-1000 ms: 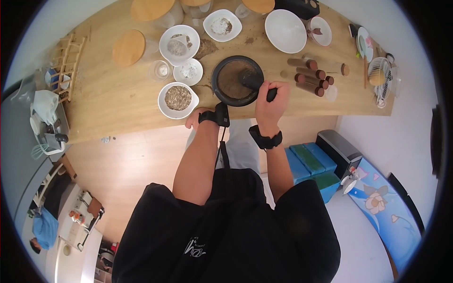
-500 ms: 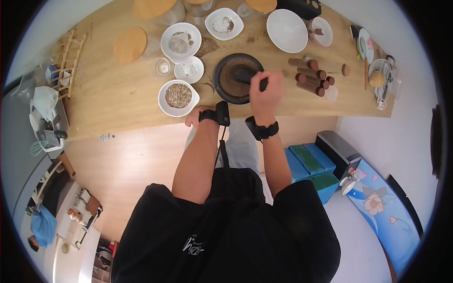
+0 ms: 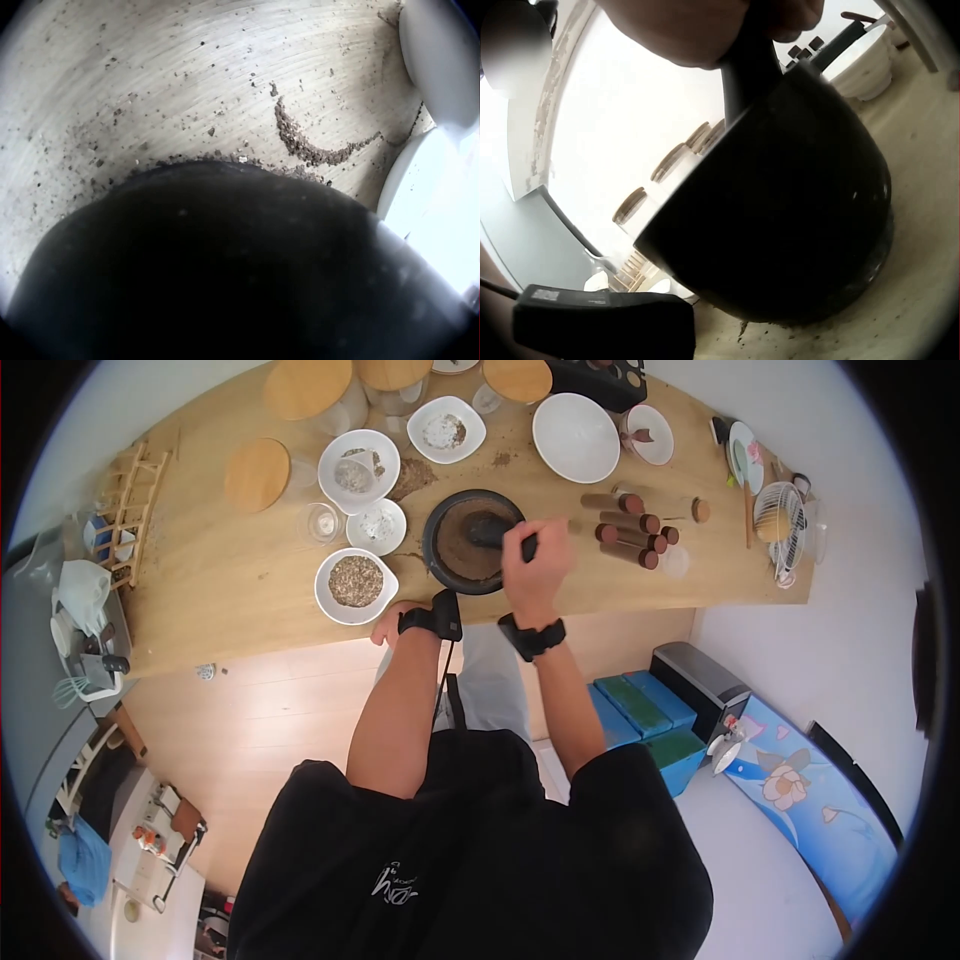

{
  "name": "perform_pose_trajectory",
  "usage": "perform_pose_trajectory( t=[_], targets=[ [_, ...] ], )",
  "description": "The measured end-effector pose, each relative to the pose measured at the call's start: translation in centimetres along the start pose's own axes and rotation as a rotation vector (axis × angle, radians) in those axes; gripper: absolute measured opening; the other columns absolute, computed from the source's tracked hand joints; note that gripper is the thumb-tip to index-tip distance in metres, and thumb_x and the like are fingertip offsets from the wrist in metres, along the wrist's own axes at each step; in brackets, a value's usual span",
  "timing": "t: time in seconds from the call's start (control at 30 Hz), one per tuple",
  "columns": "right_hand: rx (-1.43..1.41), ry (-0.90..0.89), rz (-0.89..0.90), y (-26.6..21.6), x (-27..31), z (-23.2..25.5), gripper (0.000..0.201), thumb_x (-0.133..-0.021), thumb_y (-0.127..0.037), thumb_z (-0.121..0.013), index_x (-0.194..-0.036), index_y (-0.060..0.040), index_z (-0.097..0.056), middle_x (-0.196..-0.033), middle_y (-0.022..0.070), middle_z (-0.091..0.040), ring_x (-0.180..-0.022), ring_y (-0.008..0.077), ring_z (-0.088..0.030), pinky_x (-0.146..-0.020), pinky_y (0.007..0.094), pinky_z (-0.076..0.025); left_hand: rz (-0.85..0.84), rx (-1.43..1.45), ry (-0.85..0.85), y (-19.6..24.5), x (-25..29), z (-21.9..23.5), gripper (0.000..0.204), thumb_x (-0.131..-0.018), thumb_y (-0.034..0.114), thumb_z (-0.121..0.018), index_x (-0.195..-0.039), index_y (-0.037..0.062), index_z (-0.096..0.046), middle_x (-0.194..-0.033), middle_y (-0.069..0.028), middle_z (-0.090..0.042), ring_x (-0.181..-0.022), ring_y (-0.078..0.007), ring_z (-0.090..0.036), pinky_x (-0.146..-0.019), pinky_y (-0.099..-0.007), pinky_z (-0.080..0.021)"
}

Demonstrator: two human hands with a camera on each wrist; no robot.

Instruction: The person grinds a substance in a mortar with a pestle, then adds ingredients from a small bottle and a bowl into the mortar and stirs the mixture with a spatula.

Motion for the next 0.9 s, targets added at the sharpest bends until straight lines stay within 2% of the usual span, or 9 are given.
perform_pose_trajectory(
  t=[0.2,0.3,0.43,0.5,0.57,0.6,0.73,0.83,0.9],
  targets=[
    [-0.056,-0.073,-0.142,0.6,0.2,-0.2,0.013,-0.082,0.000,-0.071,-0.085,-0.0041,-0.058,-0.082,0.0108,-0.059,-0.072,0.0306,-0.060,-0.067,0.0380,-0.049,-0.001,0.008,0.018,0.2,1.0,0.3,0.052,-0.104,0.039,-0.030,-0.133,-0.0007,-0.046,-0.118,-0.0096,-0.073,-0.106,-0.0270,-0.070,-0.098,-0.0370,-0.051],
    [-0.037,-0.026,0.028,-1.0,0.3,-0.8,0.013,-0.082,-0.001,-0.071,-0.086,-0.0049,-0.059,-0.082,0.0103,-0.060,-0.072,0.0304,-0.060,-0.066,0.0376,-0.049,0.012,0.015,0.022,0.2,1.2,0.5,0.052,-0.103,0.039,-0.031,-0.133,-0.0008,-0.046,-0.118,-0.0094,-0.073,-0.106,-0.0269,-0.070,-0.097,-0.0372,-0.051],
    [-0.033,-0.140,-0.008,-0.8,-0.4,-1.0,0.015,-0.080,-0.002,-0.072,-0.083,-0.0089,-0.058,-0.080,0.0071,-0.059,-0.065,0.0290,-0.059,-0.057,0.0382,-0.047,0.004,0.015,0.030,0.2,1.3,0.8,0.052,-0.103,0.039,-0.032,-0.133,-0.0009,-0.047,-0.117,-0.0091,-0.073,-0.106,-0.0266,-0.070,-0.097,-0.0375,-0.051],
    [-0.032,-0.077,-0.092,-0.3,-0.5,-0.8,0.016,-0.079,-0.002,-0.072,-0.082,-0.0086,-0.057,-0.080,0.0073,-0.058,-0.065,0.0290,-0.059,-0.057,0.0381,-0.047,0.005,0.015,0.030,0.3,1.5,0.8,0.052,-0.103,0.039,-0.032,-0.133,-0.0010,-0.047,-0.117,-0.0090,-0.073,-0.105,-0.0265,-0.070,-0.096,-0.0377,-0.051],
    [-0.006,-0.037,0.074,-1.4,-0.1,-0.9,0.016,-0.080,-0.002,-0.071,-0.084,-0.0075,-0.057,-0.080,0.0084,-0.059,-0.067,0.0305,-0.060,-0.059,0.0394,-0.048,0.012,0.018,0.041,0.2,1.4,1.0,0.052,-0.103,0.039,-0.033,-0.133,-0.0010,-0.047,-0.117,-0.0088,-0.073,-0.105,-0.0264,-0.070,-0.096,-0.0379,-0.051],
    [-0.048,-0.148,-0.002,-1.5,0.3,-1.3,0.015,-0.080,-0.002,-0.071,-0.084,-0.0073,-0.057,-0.080,0.0088,-0.059,-0.069,0.0311,-0.060,-0.060,0.0401,-0.048,0.012,0.020,0.046,0.2,1.3,1.1,0.052,-0.103,0.039,-0.033,-0.133,-0.0011,-0.047,-0.117,-0.0087,-0.073,-0.105,-0.0263,-0.070,-0.096,-0.0379,-0.051],
    [-0.009,-0.139,-0.088,0.0,-0.8,-0.7,0.015,-0.080,0.000,-0.071,-0.084,-0.0057,-0.058,-0.080,0.0093,-0.059,-0.072,0.0304,-0.060,-0.064,0.0382,-0.048,0.014,0.025,0.044,0.2,1.8,1.1,0.052,-0.103,0.039,-0.034,-0.133,-0.0012,-0.047,-0.117,-0.0085,-0.073,-0.105,-0.0261,-0.070,-0.095,-0.0383,-0.051],
    [-0.018,-0.156,0.051,-1.3,-0.2,-1.2,0.013,-0.082,-0.001,-0.070,-0.085,-0.0055,-0.058,-0.081,0.0093,-0.059,-0.072,0.0314,-0.060,-0.065,0.0388,-0.049,0.024,0.034,0.051,0.3,2.0,1.3,0.052,-0.103,0.039,-0.035,-0.133,-0.0013,-0.048,-0.117,-0.0083,-0.073,-0.105,-0.0259,-0.070,-0.095,-0.0385,-0.051],
    [-0.032,-0.231,-0.023,-0.8,0.2,-1.4,0.013,-0.082,-0.001,-0.071,-0.084,-0.0055,-0.058,-0.081,0.0096,-0.059,-0.074,0.0314,-0.059,-0.066,0.0395,-0.048,0.028,0.031,0.057,0.2,2.0,1.4,0.052,-0.102,0.038,-0.035,-0.133,-0.0014,-0.048,-0.117,-0.0081,-0.073,-0.105,-0.0258,-0.070,-0.095,-0.0387,-0.051]
  ],
)
Point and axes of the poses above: each hand's wrist, its own x-axis away from the middle knuckle, its own z-axis out of the back of the hand, y = z × x, the point moved 5 cm from there along -x, towards the middle knuckle
